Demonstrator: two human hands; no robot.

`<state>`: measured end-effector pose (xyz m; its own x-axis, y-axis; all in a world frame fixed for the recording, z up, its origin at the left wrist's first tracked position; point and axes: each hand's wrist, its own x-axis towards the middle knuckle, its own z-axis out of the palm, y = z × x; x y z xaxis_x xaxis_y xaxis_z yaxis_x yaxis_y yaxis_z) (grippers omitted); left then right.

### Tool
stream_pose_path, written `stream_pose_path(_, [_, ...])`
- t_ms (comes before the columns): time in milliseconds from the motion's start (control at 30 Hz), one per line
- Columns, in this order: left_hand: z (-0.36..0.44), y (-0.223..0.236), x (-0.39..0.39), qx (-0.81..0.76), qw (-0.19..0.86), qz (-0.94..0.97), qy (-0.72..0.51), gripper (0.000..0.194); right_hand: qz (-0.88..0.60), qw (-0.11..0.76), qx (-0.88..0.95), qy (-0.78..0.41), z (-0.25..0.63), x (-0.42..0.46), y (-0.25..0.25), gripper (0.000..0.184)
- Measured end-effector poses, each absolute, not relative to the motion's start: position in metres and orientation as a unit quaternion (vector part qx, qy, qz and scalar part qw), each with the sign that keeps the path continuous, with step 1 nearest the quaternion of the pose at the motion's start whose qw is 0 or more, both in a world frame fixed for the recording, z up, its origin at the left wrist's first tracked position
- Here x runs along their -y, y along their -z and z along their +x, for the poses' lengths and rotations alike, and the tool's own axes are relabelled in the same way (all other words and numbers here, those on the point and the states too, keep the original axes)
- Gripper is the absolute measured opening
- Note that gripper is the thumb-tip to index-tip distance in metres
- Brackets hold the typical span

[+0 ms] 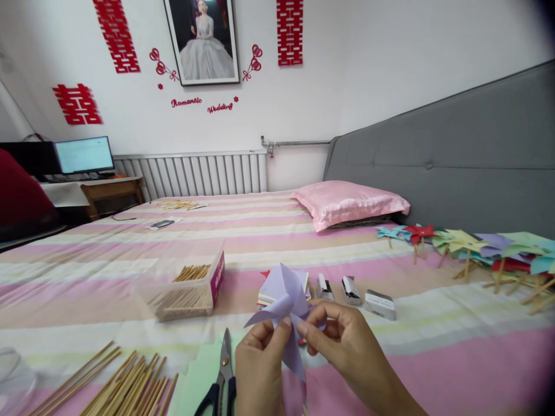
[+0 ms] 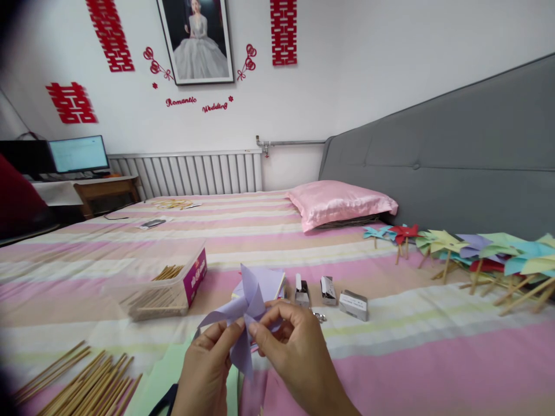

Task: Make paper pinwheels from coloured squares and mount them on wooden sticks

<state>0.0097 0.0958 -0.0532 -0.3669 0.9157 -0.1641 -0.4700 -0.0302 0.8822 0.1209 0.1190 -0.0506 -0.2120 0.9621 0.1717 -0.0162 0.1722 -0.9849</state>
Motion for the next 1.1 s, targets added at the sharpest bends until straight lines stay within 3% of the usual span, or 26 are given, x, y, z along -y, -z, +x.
stream_pose_path(1100, [0.0145,0.0550,-0.0973,-0.468,0.481,0.266,-0.692,0.007,-0.378,0.499,0.604,-0.494,0.1217,-0.1233,0.0525,0.023])
